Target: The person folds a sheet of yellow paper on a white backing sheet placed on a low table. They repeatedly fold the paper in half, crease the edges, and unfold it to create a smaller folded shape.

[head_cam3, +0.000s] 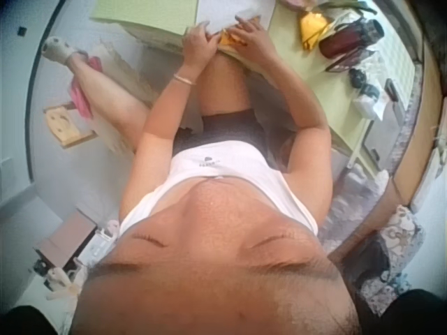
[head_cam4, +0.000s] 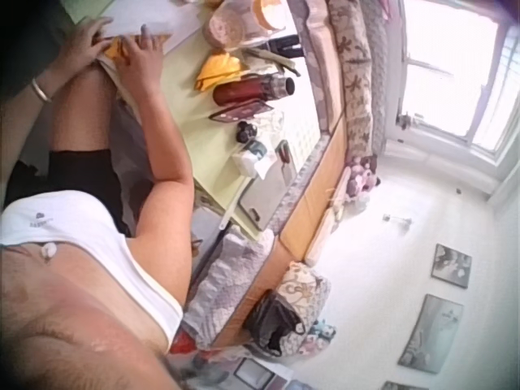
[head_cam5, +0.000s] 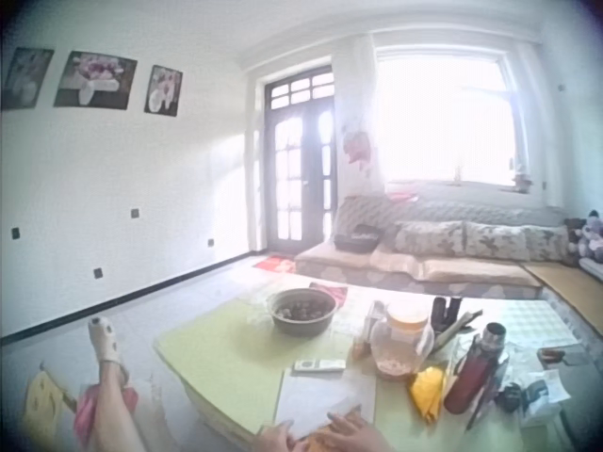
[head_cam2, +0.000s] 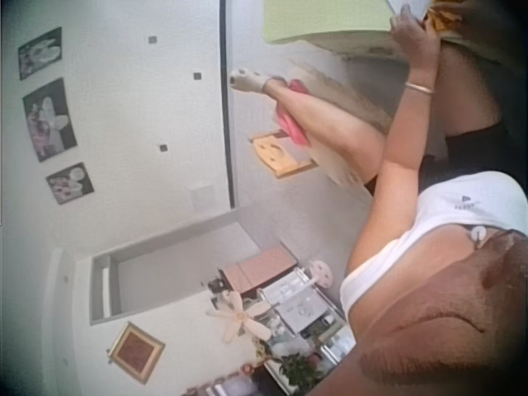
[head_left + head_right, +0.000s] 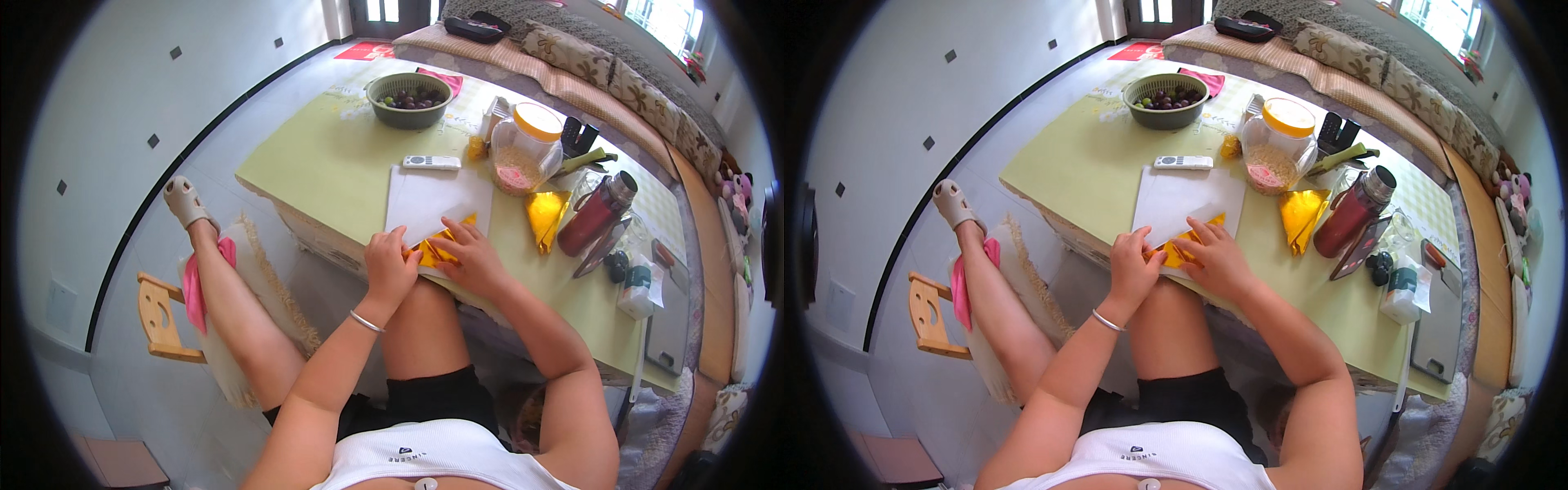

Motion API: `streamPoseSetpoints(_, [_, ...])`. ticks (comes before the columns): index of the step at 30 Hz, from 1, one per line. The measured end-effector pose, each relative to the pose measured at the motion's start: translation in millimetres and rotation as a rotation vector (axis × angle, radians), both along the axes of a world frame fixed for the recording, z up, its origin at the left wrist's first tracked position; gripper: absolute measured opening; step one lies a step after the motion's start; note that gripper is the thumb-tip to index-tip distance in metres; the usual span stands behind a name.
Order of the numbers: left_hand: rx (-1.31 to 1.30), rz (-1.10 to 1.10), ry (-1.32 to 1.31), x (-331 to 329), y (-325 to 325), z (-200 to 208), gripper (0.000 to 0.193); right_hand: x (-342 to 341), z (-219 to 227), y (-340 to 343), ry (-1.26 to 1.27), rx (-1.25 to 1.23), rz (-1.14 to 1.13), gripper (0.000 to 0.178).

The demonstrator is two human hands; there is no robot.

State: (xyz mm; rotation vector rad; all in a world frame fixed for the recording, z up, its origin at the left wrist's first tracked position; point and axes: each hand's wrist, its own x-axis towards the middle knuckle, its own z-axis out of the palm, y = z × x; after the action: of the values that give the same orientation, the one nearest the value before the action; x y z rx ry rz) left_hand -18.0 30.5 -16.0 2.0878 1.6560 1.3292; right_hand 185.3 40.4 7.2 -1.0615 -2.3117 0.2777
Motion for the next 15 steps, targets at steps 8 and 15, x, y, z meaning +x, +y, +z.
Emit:
streamPoseSetpoints(8, [0.021, 0.003, 0.0, -2.5, 2.0, -5.8, 0.048, -3.6, -5.3, -0.3, -0.154, 0.092, -0.02, 0.043])
streamPoseSetpoints(15, [0.069, 0.077, 0.135, -11.0, -5.6, 4.8, 0.044, 1.0, -7.7, -1.9, -0.133, 0.099, -0.037, 0.041])
